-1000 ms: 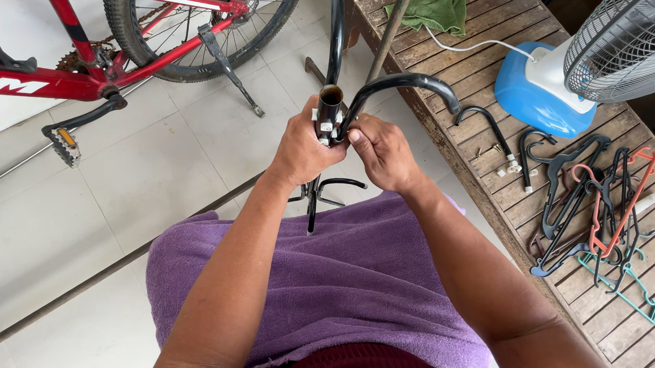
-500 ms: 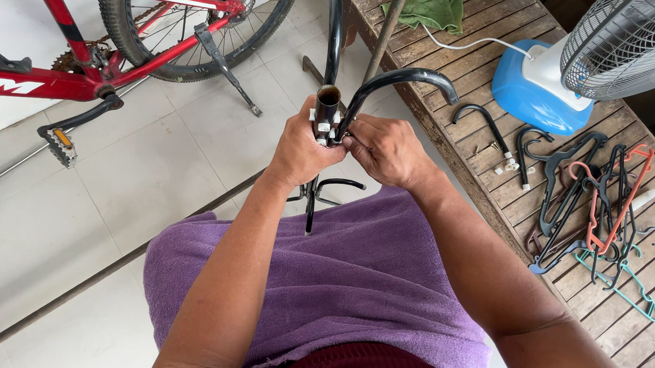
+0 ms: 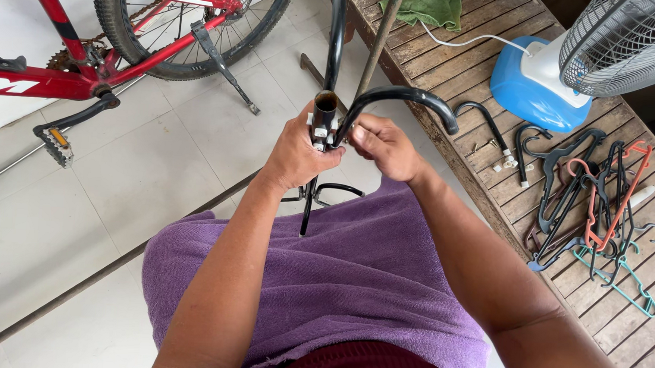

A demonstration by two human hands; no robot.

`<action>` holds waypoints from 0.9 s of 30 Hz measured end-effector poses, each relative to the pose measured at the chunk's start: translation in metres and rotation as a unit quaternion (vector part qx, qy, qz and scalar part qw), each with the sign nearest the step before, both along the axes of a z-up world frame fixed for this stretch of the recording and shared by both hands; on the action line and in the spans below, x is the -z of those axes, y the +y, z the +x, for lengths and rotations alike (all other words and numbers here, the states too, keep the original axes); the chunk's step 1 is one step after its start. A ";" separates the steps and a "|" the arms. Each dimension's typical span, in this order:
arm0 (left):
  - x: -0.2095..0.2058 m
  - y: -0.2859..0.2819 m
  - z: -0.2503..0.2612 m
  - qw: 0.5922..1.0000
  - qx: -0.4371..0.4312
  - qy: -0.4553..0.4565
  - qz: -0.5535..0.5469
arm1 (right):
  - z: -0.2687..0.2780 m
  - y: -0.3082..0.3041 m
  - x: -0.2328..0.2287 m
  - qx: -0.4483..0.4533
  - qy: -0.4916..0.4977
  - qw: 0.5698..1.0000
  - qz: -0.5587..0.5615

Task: The person assembles a bicycle handlebar by attaching two curved handlebar ends to a central stem and tightening the bolts. They then place white end caps onto the handlebar ends.

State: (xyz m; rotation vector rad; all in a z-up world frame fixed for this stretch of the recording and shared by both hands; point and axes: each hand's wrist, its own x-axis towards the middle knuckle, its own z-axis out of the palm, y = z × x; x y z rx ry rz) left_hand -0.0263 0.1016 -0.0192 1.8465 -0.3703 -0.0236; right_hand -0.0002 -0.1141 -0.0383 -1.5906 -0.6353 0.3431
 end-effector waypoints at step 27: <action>0.013 -0.001 0.001 0.995 0.035 -0.060 -0.070 | -0.036 0.011 -0.027 0.141 -0.360 0.908 -0.157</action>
